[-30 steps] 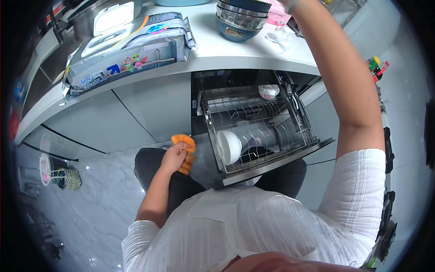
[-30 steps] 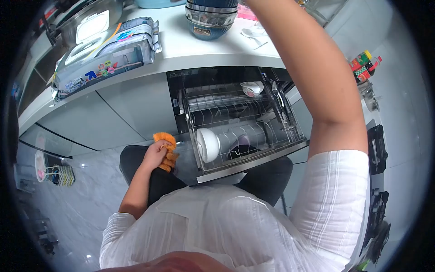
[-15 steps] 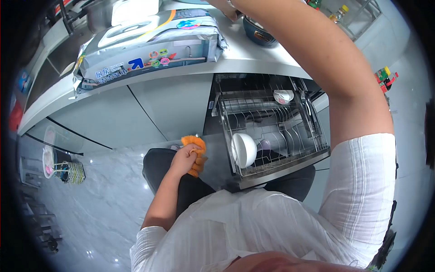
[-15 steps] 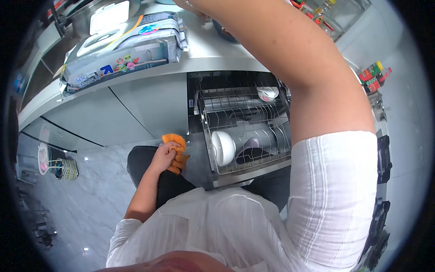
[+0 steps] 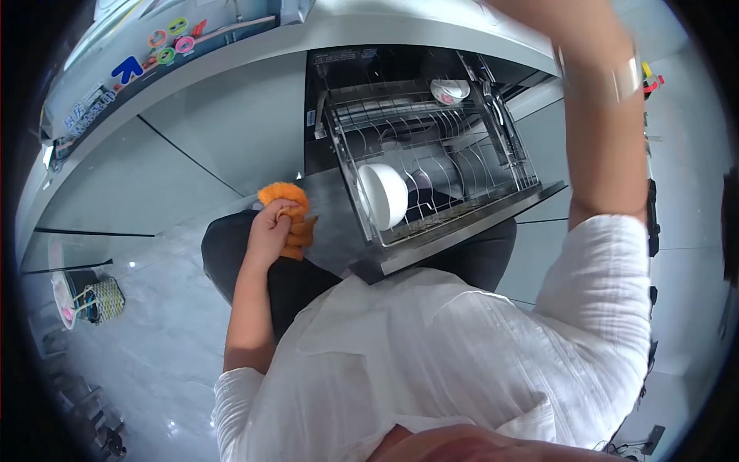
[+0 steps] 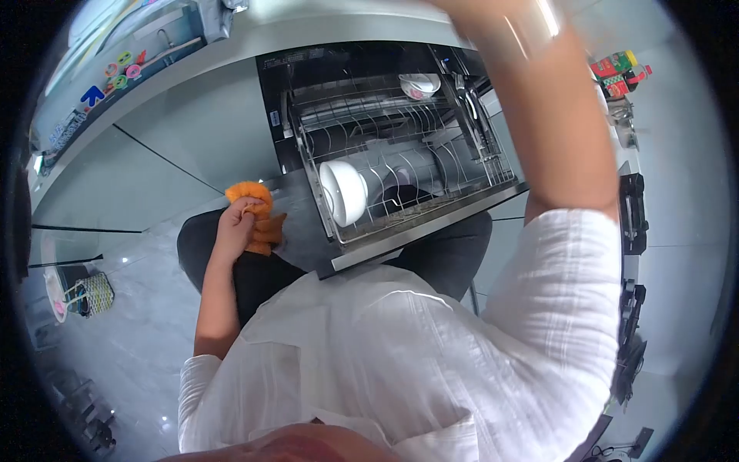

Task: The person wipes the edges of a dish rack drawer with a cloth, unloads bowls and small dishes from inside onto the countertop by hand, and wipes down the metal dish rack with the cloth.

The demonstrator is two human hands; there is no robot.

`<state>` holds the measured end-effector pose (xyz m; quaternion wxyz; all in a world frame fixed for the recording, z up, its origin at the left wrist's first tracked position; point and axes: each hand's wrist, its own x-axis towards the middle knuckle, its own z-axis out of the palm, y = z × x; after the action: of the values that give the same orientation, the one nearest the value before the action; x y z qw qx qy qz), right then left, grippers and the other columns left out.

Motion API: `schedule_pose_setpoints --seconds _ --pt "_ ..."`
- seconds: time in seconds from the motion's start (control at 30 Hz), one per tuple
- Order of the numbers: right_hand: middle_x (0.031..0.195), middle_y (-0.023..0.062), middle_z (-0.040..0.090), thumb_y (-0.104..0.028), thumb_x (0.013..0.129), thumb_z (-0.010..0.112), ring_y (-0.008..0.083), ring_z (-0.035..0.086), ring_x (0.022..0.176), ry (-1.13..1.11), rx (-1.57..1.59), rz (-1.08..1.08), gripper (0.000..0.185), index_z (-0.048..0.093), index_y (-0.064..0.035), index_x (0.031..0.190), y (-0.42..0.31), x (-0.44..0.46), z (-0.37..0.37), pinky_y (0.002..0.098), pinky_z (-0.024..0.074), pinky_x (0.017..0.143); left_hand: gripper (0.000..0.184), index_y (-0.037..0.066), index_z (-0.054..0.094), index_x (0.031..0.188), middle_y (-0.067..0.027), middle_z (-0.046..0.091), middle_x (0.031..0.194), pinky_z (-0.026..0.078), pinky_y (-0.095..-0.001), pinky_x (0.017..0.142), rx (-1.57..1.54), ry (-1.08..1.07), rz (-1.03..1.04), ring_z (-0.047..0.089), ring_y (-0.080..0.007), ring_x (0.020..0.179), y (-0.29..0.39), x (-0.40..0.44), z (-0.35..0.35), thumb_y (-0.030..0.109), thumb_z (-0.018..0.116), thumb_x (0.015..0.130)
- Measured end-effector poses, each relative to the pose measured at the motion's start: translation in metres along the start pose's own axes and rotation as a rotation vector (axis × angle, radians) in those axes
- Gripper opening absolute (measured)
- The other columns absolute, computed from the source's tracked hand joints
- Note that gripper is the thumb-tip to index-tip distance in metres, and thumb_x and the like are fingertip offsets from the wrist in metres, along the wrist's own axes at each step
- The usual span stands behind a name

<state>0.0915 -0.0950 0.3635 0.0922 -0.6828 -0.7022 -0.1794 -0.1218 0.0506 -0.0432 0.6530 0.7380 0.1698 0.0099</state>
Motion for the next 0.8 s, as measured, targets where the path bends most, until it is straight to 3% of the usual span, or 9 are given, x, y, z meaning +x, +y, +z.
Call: schedule_pose_setpoints --seconds 0.07,0.13,0.2,0.27,0.3,0.4,0.6,0.7,0.8 --pt "0.093 0.0075 0.067 -0.013 0.09 0.065 0.0192 0.063 0.075 -0.233 0.535 0.138 0.015 0.066 -0.0002 0.098 -0.029 -0.074 0.016 0.0318 0.0514 0.069 0.03 0.002 0.064 0.112 -0.0052 0.066 0.099 0.046 -0.0247 0.085 0.027 -0.006 -0.012 0.06 -0.0119 0.093 0.006 0.0 0.0 -0.002 0.047 0.088" --pt "0.098 0.0108 0.068 -0.015 0.085 0.07 0.0212 0.064 0.076 -0.677 0.57 0.356 0.027 0.065 -0.0001 0.106 -0.023 -0.123 0.051 0.0336 0.0519 0.071 0.029 0.002 0.064 0.111 -0.0047 0.066 0.098 0.046 -0.0243 0.083 0.016 -0.016 -0.018 0.06 -0.0112 0.09 0.008 0.002 0.004 -0.001 0.047 0.089" --pt "0.102 0.013 0.068 -0.017 0.083 0.072 0.0261 0.066 0.084 -0.653 0.494 0.6 0.032 0.063 -0.0013 0.109 0.009 -0.186 0.111 0.0362 0.0522 0.078 0.028 0.003 0.065 0.111 -0.0042 0.066 0.096 0.046 -0.0241 0.081 0.01 -0.021 -0.011 0.06 -0.0105 0.088 0.008 0.006 0.006 0.0 0.047 0.09" --pt "0.124 0.0192 0.059 -0.018 0.08 0.074 0.035 0.059 0.113 -0.423 0.197 0.805 0.045 0.059 -0.0039 0.12 0.074 -0.273 0.2 0.0395 0.0475 0.096 0.027 0.003 0.065 0.111 -0.0035 0.066 0.095 0.047 -0.0239 0.079 0.0 -0.027 0.009 0.059 -0.0097 0.086 0.001 0.01 0.012 0.001 0.047 0.09" --pt "0.127 0.0208 0.054 -0.015 0.078 0.075 0.0366 0.057 0.115 -0.413 0.172 0.966 0.051 0.055 -0.0043 0.124 0.096 -0.292 0.217 0.0396 0.047 0.098 0.027 0.003 0.065 0.111 -0.003 0.065 0.093 0.046 -0.024 0.078 0.008 -0.025 -0.012 0.059 -0.0094 0.084 0.0 0.012 0.015 0.001 0.047 0.091" --pt "0.125 0.0218 0.051 -0.009 0.076 0.073 0.0401 0.058 0.11 -0.2 0.043 1.092 0.048 0.053 -0.0018 0.119 0.127 -0.311 0.238 0.0443 0.048 0.097 0.026 0.003 0.065 0.111 -0.0016 0.063 0.089 0.046 -0.0244 0.074 0.047 -0.011 -0.081 0.057 -0.0088 0.08 0.0 0.015 0.019 0.002 0.047 0.092" --pt "0.117 0.0254 0.056 -0.011 0.078 0.071 0.0424 0.059 0.107 -0.089 0.07 1.027 0.031 0.061 0.0005 0.106 0.158 -0.345 0.288 0.0449 0.0502 0.093 0.025 0.004 0.066 0.109 0.001 0.057 0.076 0.043 -0.024 0.063 0.093 0.0 -0.158 0.052 -0.0072 0.067 0.0 0.02 0.021 0.003 0.048 0.092" --pt "0.108 0.0262 0.06 -0.013 0.084 0.067 0.0417 0.064 0.097 -0.077 0.08 1.159 0.019 0.064 0.0006 0.096 0.155 -0.337 0.285 0.0452 0.0521 0.086 0.025 0.005 0.066 0.108 0.002 0.056 0.073 0.042 -0.0239 0.059 0.118 0.019 -0.094 0.051 -0.007 0.062 -0.008 0.023 0.023 0.003 0.048 0.092" --pt "0.105 0.0263 0.062 -0.016 0.086 0.065 0.0415 0.064 0.099 -0.178 0.066 1.1 0.019 0.065 0.0008 0.095 0.151 -0.344 0.272 0.0457 0.0513 0.087 0.025 0.005 0.066 0.108 0.002 0.056 0.072 0.042 -0.0241 0.058 0.118 -0.006 -0.159 0.051 -0.0074 0.06 -0.009 0.023 0.022 0.003 0.048 0.091"
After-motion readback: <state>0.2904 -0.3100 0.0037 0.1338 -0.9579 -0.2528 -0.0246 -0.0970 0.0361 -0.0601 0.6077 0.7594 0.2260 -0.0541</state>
